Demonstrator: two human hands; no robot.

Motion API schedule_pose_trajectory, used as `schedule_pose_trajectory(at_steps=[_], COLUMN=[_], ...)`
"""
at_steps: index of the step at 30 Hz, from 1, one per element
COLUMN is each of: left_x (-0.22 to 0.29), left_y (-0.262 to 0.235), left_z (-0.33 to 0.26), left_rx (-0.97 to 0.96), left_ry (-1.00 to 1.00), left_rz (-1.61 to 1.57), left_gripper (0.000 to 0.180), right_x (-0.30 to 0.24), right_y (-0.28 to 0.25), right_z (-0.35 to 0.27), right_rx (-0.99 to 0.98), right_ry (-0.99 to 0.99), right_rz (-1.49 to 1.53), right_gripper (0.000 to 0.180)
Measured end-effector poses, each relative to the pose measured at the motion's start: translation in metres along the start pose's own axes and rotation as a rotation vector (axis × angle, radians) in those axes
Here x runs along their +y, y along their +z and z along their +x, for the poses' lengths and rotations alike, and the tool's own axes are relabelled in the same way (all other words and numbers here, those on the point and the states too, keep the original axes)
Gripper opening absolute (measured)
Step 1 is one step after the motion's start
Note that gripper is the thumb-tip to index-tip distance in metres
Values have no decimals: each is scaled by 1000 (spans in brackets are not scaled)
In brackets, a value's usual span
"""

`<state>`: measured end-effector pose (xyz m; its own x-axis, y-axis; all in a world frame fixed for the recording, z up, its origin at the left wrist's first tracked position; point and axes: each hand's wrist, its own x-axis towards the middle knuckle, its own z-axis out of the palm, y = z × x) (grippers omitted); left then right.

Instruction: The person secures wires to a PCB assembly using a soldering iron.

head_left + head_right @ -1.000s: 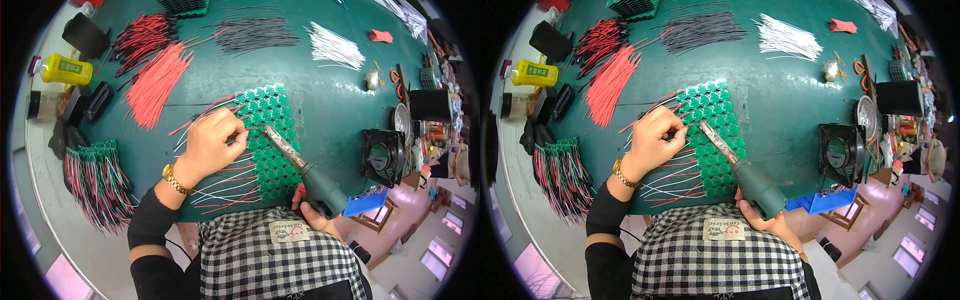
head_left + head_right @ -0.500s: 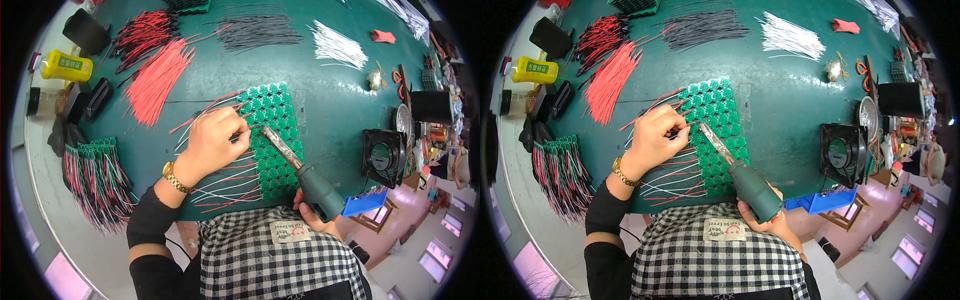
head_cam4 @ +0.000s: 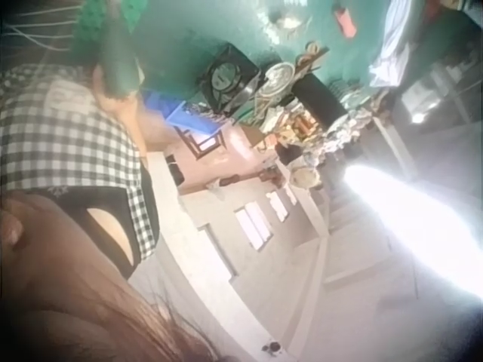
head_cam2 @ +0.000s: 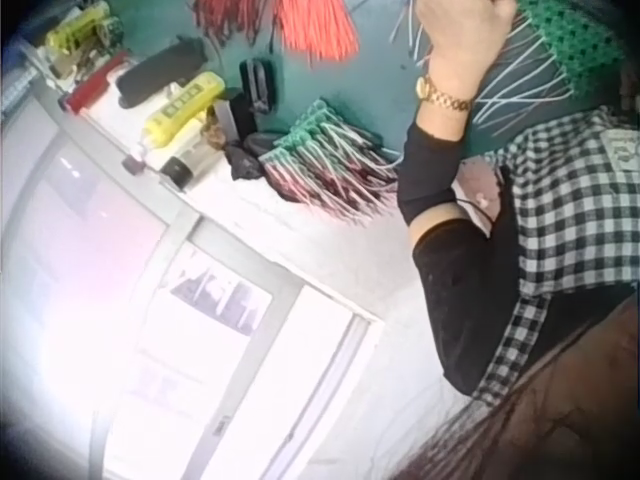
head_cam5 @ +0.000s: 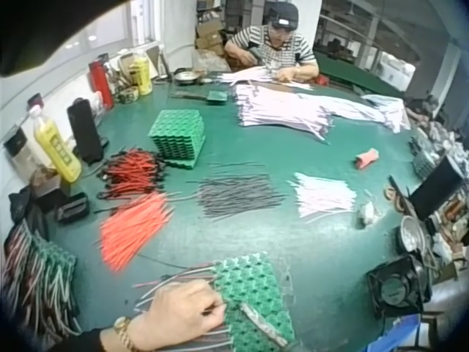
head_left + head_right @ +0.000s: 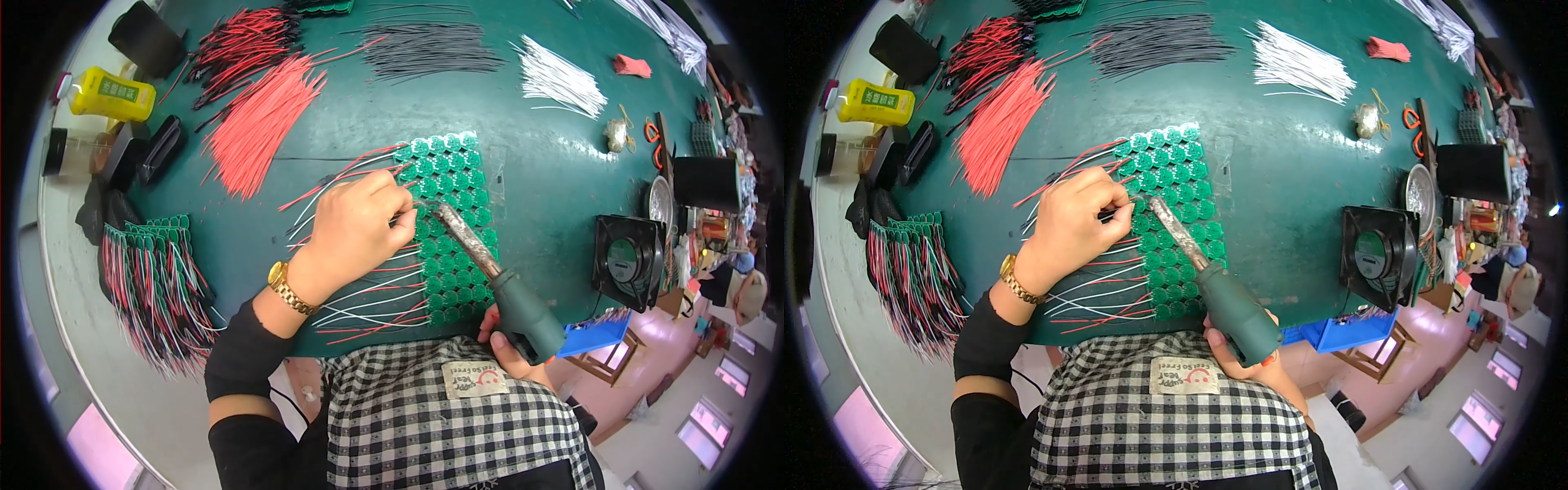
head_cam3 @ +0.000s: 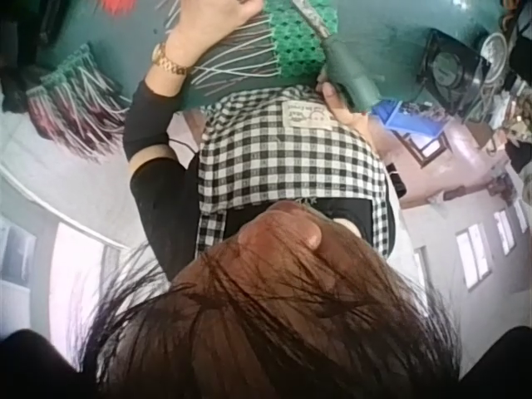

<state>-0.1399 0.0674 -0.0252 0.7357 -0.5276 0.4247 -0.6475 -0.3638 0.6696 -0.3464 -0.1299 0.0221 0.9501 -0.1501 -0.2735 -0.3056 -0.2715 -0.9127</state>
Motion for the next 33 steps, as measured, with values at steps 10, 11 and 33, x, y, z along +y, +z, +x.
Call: schedule_pose_trajectory(at_steps=[10, 11, 33], left_x=[-1, -1, -98], left_y=[2, 3, -111], left_z=[0, 0, 46], left_rx=[-23, -28, 131], left_ry=[-69, -66, -521], left_rz=[-65, -56, 718], left_gripper=[10, 10, 10], right_x=[-7, -6, 12], right_y=[6, 5, -1], right_z=[-1, -1, 5], right_rx=[68, 71, 160], right_ry=[103, 108, -108], right_rz=[300, 292, 509], right_gripper=[56, 56, 46])
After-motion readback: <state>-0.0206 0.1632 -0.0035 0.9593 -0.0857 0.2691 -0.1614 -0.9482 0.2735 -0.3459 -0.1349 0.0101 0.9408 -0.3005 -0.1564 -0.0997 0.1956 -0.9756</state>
